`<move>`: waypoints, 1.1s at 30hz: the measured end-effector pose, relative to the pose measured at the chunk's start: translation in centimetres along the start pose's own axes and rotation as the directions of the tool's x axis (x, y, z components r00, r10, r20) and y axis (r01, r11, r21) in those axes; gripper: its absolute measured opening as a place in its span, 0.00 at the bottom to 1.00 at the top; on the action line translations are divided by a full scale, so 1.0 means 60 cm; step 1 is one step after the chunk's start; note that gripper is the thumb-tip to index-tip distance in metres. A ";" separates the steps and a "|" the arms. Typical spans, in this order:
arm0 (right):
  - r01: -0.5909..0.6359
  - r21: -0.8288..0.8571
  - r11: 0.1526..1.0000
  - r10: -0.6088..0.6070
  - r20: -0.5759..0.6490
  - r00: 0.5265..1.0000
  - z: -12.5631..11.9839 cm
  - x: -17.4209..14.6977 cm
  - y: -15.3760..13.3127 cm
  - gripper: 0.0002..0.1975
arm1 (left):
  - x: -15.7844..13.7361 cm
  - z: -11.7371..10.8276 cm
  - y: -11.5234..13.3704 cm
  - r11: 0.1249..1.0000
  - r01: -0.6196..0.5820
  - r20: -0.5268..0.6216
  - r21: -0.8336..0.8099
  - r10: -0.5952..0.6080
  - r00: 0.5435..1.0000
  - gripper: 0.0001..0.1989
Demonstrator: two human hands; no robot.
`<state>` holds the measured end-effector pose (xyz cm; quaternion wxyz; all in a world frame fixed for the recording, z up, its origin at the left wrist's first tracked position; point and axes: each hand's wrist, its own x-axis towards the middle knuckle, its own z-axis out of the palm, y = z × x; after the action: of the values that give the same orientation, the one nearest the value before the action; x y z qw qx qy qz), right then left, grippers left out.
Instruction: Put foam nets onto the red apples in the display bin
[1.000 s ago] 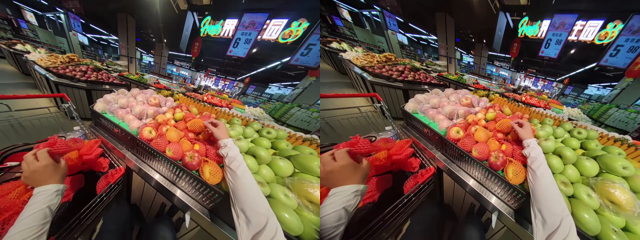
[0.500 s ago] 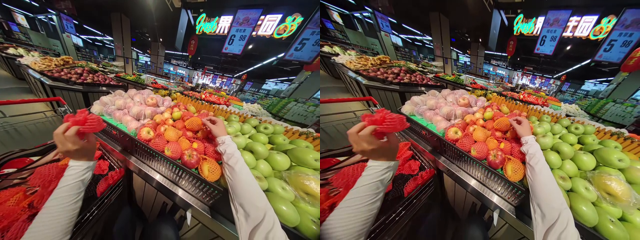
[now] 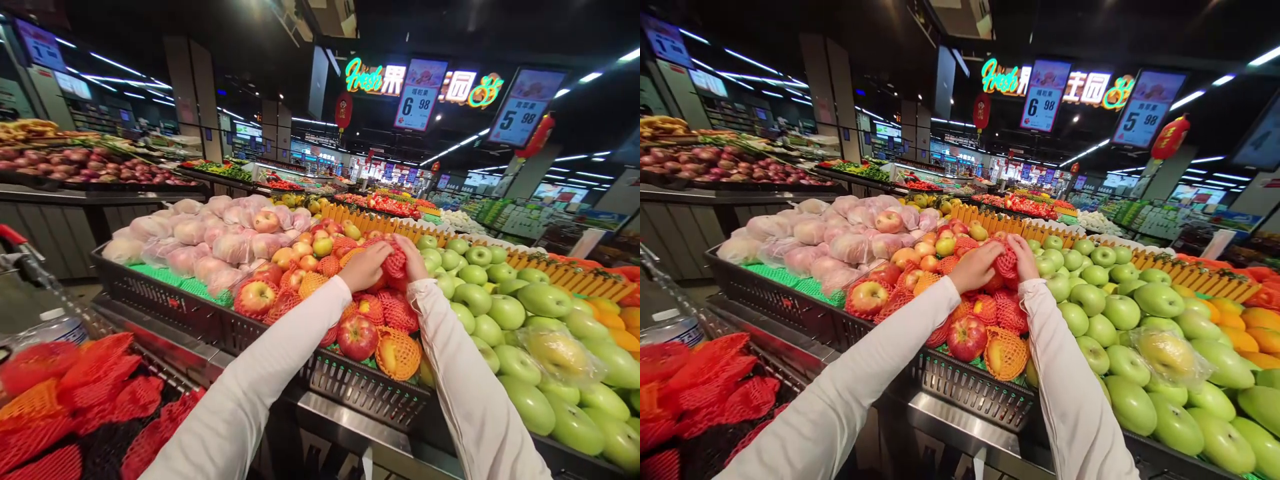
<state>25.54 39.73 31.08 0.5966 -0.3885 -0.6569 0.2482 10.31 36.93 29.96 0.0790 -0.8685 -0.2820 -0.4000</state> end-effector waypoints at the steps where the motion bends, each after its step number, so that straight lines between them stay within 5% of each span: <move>1: -0.020 -0.024 1.000 0.019 -0.051 0.998 -0.003 0.004 0.005 0.31 | -0.002 0.004 -0.011 0.999 0.015 0.001 -0.045 -0.015 1.000 0.14; 10: 0.020 -0.098 0.995 -0.032 -0.123 0.992 -0.015 0.004 0.014 0.22 | -0.024 0.012 -0.042 0.933 0.144 -0.140 -0.330 -0.200 0.970 0.09; 17: 0.034 -0.067 0.997 -0.046 -0.188 0.981 -0.039 0.020 0.043 0.13 | -0.026 0.018 -0.057 0.886 0.154 -0.296 -0.437 -0.303 0.906 0.06; 21: -0.015 -0.043 0.999 0.005 -0.240 0.971 -0.046 0.027 0.050 0.12 | -0.023 0.011 -0.064 0.793 0.243 -0.413 -0.559 -0.520 0.748 0.07; 24: -0.026 -0.004 1.000 0.024 -0.223 0.975 -0.042 0.022 0.039 0.16 | -0.019 0.009 -0.072 0.702 0.323 -0.476 -0.634 -0.684 0.553 0.06; 27: -0.077 0.022 0.997 0.079 -0.064 0.995 -0.030 0.008 0.020 0.21 | -0.017 0.012 -0.082 0.579 0.408 -0.452 -0.706 -0.812 0.370 0.05; 29: -0.114 0.017 0.993 0.113 0.055 0.992 -0.023 -0.002 0.007 0.23 | -0.017 0.015 -0.086 0.524 0.432 -0.417 -0.734 -0.850 0.323 0.06; 33: -0.121 -0.016 0.992 0.122 0.184 0.975 -0.018 -0.014 -0.005 0.22 | -0.017 0.017 -0.086 0.541 0.424 -0.416 -0.726 -0.837 0.356 0.06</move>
<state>26.50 38.73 31.02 0.5160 -0.4047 -0.6849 0.3177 7.60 41.16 28.07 -0.2116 -0.4260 -0.4358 -0.7641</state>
